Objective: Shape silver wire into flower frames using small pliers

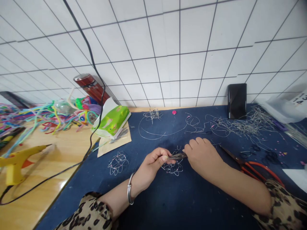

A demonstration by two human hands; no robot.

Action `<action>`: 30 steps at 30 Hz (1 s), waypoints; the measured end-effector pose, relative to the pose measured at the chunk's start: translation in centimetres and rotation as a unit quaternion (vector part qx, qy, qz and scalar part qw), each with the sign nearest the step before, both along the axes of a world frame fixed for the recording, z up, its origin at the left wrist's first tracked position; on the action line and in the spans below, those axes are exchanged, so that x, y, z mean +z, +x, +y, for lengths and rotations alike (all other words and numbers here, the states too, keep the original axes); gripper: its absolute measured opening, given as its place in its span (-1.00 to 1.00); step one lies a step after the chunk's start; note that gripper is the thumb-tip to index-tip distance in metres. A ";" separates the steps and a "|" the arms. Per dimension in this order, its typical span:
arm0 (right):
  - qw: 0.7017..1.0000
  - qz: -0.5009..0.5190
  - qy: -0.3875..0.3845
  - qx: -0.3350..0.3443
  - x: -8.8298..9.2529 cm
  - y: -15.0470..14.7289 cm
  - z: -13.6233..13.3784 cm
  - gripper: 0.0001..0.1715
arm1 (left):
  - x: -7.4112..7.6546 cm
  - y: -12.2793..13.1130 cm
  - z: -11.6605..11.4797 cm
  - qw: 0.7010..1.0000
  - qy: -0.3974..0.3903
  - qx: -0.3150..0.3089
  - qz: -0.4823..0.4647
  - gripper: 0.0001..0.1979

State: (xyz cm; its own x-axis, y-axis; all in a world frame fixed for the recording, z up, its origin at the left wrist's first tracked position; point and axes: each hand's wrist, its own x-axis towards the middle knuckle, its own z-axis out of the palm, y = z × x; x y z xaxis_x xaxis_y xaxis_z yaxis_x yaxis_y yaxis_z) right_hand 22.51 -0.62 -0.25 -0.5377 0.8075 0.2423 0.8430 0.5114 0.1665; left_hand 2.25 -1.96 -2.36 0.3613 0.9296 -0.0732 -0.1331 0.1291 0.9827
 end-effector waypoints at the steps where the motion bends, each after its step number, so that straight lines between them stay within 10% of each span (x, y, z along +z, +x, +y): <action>1: 1.000 0.001 0.002 -0.001 0.0 0.0 0.0 -0.84 | 0.0 0.0 0.0 1.000 0.003 0.001 0.001 -0.90; 30: 1.000 0.010 -0.002 -0.001 0.2 0.0 0.0 -0.86 | 0.1 0.3 -0.1 0.998 0.038 0.020 0.037 -0.87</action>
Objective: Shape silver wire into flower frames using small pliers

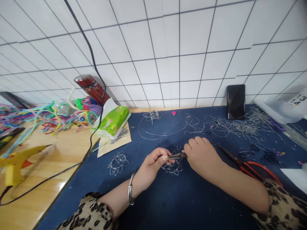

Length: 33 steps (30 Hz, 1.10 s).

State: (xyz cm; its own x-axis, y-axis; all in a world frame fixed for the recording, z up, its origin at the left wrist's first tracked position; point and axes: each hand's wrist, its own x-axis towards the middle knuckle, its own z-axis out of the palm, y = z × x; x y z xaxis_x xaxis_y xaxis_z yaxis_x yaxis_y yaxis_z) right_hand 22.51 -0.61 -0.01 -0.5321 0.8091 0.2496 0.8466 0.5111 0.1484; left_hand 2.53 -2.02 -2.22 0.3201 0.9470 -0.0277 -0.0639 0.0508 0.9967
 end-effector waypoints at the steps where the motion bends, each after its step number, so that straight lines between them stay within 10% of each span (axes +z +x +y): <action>1: 1.000 0.000 -0.001 0.000 0.0 0.0 0.0 -0.86 | 0.0 0.0 0.0 1.000 -0.001 0.000 0.000 -0.87; 21: 1.000 -0.001 -0.018 -0.010 -0.1 0.0 0.1 -0.82 | 0.2 -0.2 -0.1 0.999 0.003 -0.019 0.038 -0.83; 33: 0.972 0.182 -0.145 -0.014 -0.2 0.2 0.8 -0.90 | 0.0 -0.2 0.0 0.999 -0.019 0.011 -0.029 -0.85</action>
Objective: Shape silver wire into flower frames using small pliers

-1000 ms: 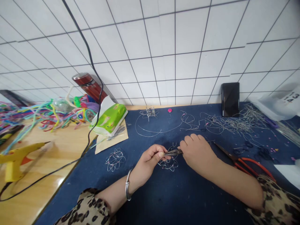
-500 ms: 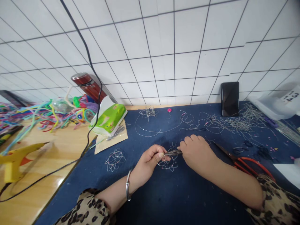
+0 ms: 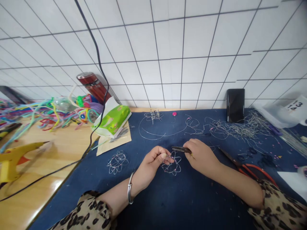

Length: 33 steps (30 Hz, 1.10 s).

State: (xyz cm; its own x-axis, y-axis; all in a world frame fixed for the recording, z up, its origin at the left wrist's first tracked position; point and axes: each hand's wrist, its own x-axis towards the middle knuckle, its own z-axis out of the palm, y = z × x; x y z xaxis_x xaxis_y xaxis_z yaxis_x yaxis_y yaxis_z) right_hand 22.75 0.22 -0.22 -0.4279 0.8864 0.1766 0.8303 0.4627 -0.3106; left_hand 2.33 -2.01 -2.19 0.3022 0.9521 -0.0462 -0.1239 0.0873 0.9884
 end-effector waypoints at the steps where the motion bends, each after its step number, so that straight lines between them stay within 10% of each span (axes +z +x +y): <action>1: 1.000 0.015 -0.005 -0.003 0.0 0.0 0.0 -0.89 | 0.0 0.0 0.0 1.000 -0.003 0.003 -0.005 -0.85; 21: 0.980 -0.167 0.090 -0.059 -1.0 1.3 1.7 -0.83 | -0.6 -1.5 1.7 0.974 0.022 0.222 -0.047 -0.86; 33: 0.953 -0.292 0.050 -0.058 1.4 1.8 1.1 -0.37 | -1.3 -1.8 1.9 0.978 0.018 0.205 -0.028 -0.82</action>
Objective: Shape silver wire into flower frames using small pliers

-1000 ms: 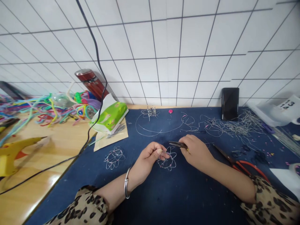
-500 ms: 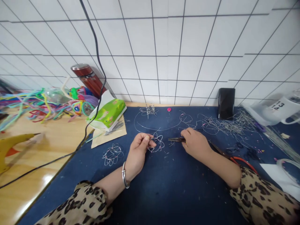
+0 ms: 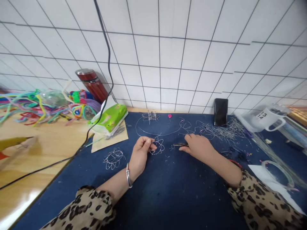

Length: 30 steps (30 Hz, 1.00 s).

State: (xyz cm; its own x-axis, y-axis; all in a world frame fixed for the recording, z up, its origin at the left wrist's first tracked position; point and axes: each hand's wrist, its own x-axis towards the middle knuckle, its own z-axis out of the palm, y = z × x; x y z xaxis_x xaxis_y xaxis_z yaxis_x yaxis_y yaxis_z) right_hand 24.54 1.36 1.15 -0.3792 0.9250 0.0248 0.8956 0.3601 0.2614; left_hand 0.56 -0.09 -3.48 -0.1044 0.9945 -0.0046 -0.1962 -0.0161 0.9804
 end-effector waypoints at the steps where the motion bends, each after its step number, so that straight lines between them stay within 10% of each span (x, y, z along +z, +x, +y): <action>1: 1.000 -0.003 -0.005 0.004 0.0 0.0 -0.1 -0.37 | 0.0 0.0 0.0 1.000 0.001 -0.003 0.006 -0.82; 19: 0.999 -0.013 -0.034 0.009 -1.3 -0.4 -0.6 -0.46 | 0.3 -0.1 -0.7 0.995 0.018 -0.084 0.046 -0.80; 30: 0.989 0.000 -0.141 0.040 1.0 -0.1 -1.2 -0.32 | 0.6 0.1 -1.5 0.992 0.032 -0.113 0.034 -0.80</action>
